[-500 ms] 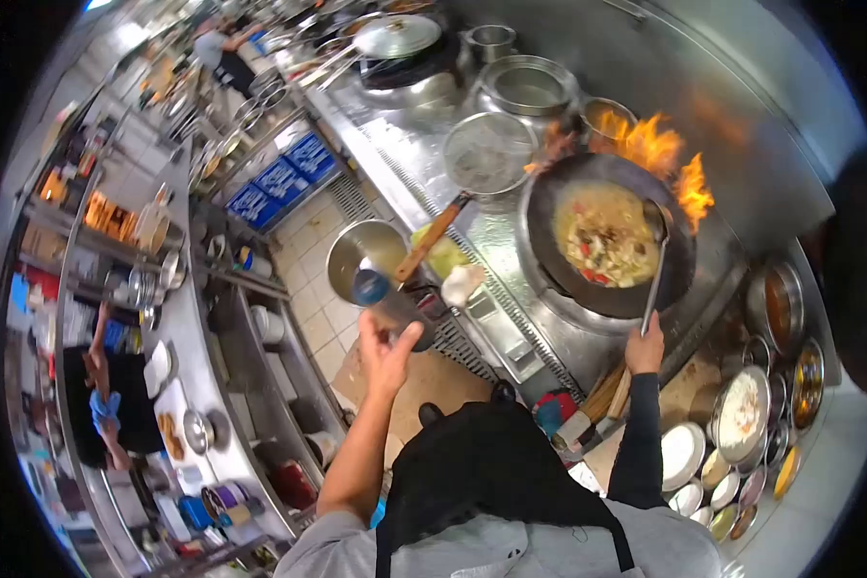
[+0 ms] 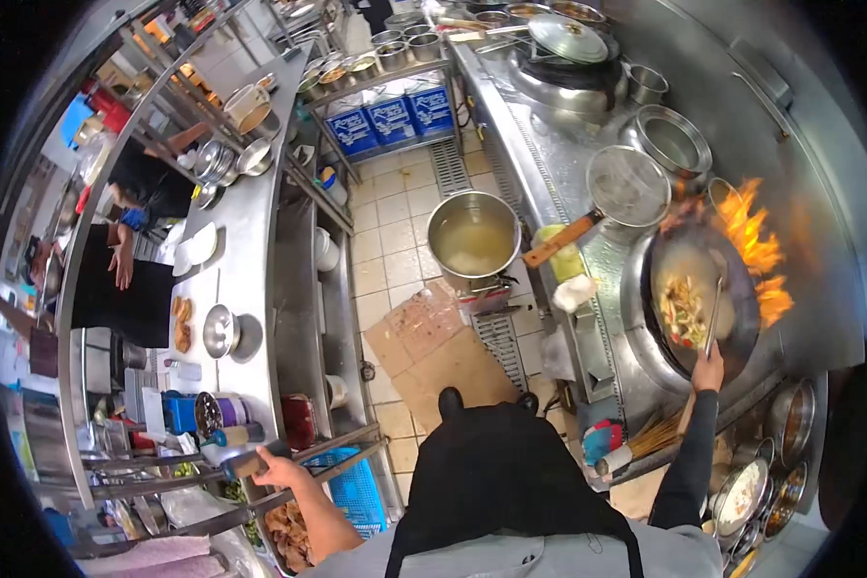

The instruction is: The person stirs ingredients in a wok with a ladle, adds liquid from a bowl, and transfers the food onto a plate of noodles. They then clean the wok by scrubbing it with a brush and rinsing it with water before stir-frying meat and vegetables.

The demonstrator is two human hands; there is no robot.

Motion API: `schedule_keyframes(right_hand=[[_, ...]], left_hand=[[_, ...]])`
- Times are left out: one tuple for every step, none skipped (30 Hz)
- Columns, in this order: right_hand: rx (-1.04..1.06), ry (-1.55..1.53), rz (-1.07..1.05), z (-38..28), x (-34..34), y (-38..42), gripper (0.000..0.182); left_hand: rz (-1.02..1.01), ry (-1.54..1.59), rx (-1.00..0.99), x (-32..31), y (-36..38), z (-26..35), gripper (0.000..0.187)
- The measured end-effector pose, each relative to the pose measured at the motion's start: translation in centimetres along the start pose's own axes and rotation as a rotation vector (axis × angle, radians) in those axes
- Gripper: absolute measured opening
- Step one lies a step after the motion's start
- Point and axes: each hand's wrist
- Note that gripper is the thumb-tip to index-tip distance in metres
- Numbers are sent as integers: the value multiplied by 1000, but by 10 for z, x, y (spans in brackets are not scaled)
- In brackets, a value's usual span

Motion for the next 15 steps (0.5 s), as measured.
schedule_keyframes(right_hand=[[14, 2, -1, 4, -3, 9, 49], [115, 40, 34, 17, -8, 21, 51], [213, 76, 69, 23, -11, 30, 56], [131, 159, -6, 7, 4, 49, 58], [46, 241, -82, -11, 22, 70, 59], [47, 242, -83, 0, 18, 78, 59], [136, 239, 15, 21, 13, 88, 60], [220, 237, 114, 36, 9, 99, 61], [210, 239, 113, 41, 8, 109, 61], [128, 168, 142, 43, 11, 121, 59], [42, 99, 173, 46, 16, 131, 58], [16, 107, 175, 52, 25, 140, 58], [117, 117, 198, 59, 38, 148, 56], [203, 131, 227, 67, 57, 159, 54], [38, 106, 63, 50, 81, 175, 51]], left_hand=[[14, -1, 3, 5, -13, -5, 78], [101, -168, -31, 8, -24, -7, 80], [184, -335, -65, 11, -32, -8, 83], [190, -335, -63, 13, -40, -13, 83], [176, -286, -66, 13, -47, -21, 84], [160, -237, -68, 13, -53, -25, 86], [158, -236, -71, 11, -60, -24, 86], [162, -334, -63, 9, -64, -23, 88], [165, -432, -55, 6, -69, -21, 90], [164, -518, -60, 3, -77, -25, 85], [174, -599, -57, 3, -86, -32, 81], [184, -676, -56, 5, -96, -39, 77], [203, -752, -55, 5, -100, -47, 73], [237, -834, -55, 3, -99, -55, 69], [280, -916, -44, 1, -98, -66, 65]])
Point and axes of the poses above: each hand's wrist, its own y-axis away from the middle knuckle, its own x-axis out of the back of the hand, z = x × y, and after that the axes turned 7 degrees about y, right-handed
